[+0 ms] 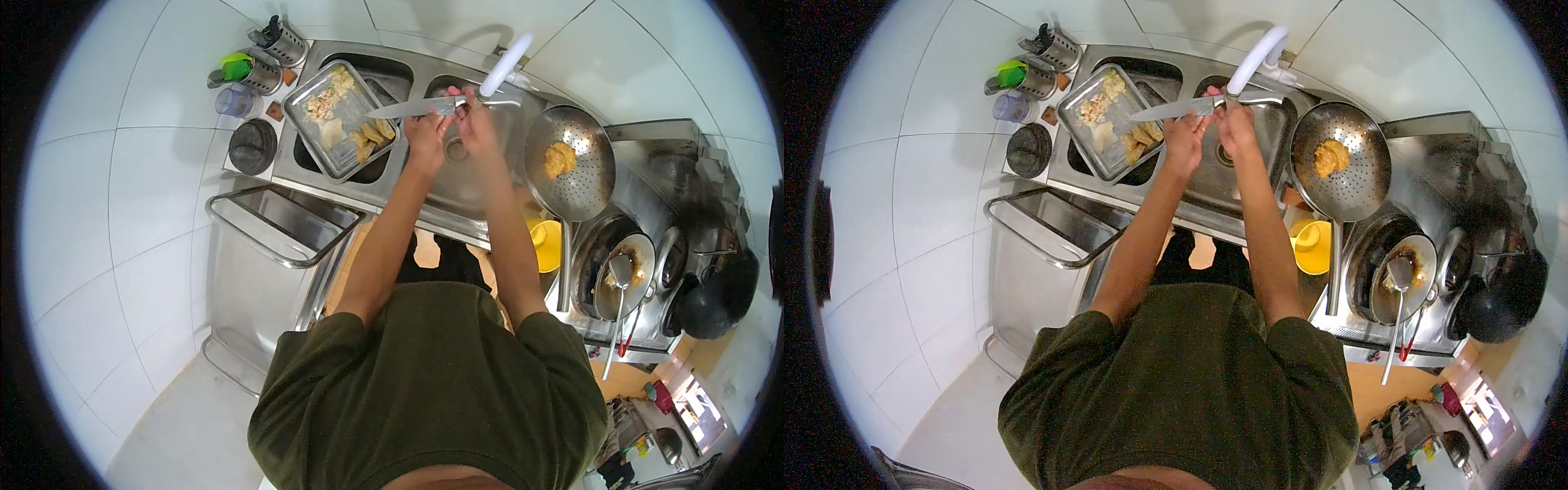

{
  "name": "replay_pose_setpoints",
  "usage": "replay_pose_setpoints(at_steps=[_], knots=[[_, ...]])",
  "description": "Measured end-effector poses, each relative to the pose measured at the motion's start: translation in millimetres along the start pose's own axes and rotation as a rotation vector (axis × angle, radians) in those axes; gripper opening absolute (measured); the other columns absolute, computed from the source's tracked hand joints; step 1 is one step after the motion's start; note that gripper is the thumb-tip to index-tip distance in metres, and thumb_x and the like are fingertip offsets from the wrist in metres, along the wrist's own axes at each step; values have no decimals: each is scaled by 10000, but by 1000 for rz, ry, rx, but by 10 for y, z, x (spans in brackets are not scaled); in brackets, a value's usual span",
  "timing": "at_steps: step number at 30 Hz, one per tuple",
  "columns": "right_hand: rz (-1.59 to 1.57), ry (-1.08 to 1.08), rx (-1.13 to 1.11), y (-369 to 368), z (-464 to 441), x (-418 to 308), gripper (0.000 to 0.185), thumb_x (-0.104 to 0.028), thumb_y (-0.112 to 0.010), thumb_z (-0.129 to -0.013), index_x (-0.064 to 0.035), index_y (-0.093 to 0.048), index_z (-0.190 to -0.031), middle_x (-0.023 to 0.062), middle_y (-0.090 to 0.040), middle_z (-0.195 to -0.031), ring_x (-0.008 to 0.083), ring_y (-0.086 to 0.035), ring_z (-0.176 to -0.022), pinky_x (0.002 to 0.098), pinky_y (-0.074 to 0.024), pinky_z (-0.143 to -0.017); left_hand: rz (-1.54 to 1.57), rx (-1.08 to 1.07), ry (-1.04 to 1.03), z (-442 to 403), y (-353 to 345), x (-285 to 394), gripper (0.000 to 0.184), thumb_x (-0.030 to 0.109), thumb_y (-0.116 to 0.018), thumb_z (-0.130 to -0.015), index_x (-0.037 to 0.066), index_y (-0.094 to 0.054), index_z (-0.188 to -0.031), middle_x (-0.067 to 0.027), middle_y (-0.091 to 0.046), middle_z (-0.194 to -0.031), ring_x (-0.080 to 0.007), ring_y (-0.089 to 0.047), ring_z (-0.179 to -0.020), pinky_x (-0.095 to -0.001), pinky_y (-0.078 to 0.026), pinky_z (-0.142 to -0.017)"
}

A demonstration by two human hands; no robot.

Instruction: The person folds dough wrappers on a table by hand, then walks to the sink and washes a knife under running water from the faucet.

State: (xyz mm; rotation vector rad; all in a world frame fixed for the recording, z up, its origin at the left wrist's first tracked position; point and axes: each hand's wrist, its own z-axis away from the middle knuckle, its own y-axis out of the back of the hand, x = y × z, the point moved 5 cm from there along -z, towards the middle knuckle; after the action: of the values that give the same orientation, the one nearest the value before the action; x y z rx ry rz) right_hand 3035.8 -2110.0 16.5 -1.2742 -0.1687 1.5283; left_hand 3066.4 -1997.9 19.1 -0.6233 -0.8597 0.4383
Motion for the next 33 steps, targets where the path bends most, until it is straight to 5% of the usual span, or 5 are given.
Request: replay_pose_setpoints(at_steps=[6, 14, 21, 25, 33], knots=[[-199, 1, 79, 228, 280, 12, 231, -196, -585, -975, -69, -602, -1168, 52, -667, -1035, 119, -581, -828, 258, -497, -763, -25, -64, 137, -66, -2, -267, 231, 16, -563, -951, 72, -457, -1148, -75, -620, -1027, -172, -623, -882, -317, -552, -798], [-343, 80, 289, 597, 724, 66, 303, -227, -609, -959, -58, -583, -1209, 27, -604, -1127, 141, -559, -950, 280, -481, -864, -153, -92, 271, -32, -153, -588, 186, -14, -504, -947, 5, -489, -1131, -148, -624, -1138, -250, -649, -984, -357, -555, -857], [129, 363, 429, 691, 1357, -172, 337, -189, -648, -944, -39, -572, -1236, 49, -603, -1134, 170, -597, -952, 307, -518, -879, -146, -74, 362, -479, -216, -607, 249, -22, -377, -980, -130, -498, -1170, -228, -609, -1141, -299, -642, -1021, -388, -533, -978], [46, 372, 499, 754, 1626, -368, 344, -167, -658, -937, -26, -567, -1238, 65, -614, -1113, 173, -620, -894, 308, -542, -852, -181, -113, 271, -1040, -19, -629, 236, 107, -492, -999, -8, -464, -1204, -161, -619, -1107, -287, -654, -973, -356, -557, -821], [194, 533, 537, 629, 1687, -489, 359, -153, -643, -942, -21, -536, -1258, 82, -597, -1170, 188, -630, -962, 309, -548, -874, -252, -167, 389, -378, -152, -556, 543, 501, -525, -963, 23, -478, -1216, -117, -544, -1118, -268, -524, -1076, -503, -454, -965]])
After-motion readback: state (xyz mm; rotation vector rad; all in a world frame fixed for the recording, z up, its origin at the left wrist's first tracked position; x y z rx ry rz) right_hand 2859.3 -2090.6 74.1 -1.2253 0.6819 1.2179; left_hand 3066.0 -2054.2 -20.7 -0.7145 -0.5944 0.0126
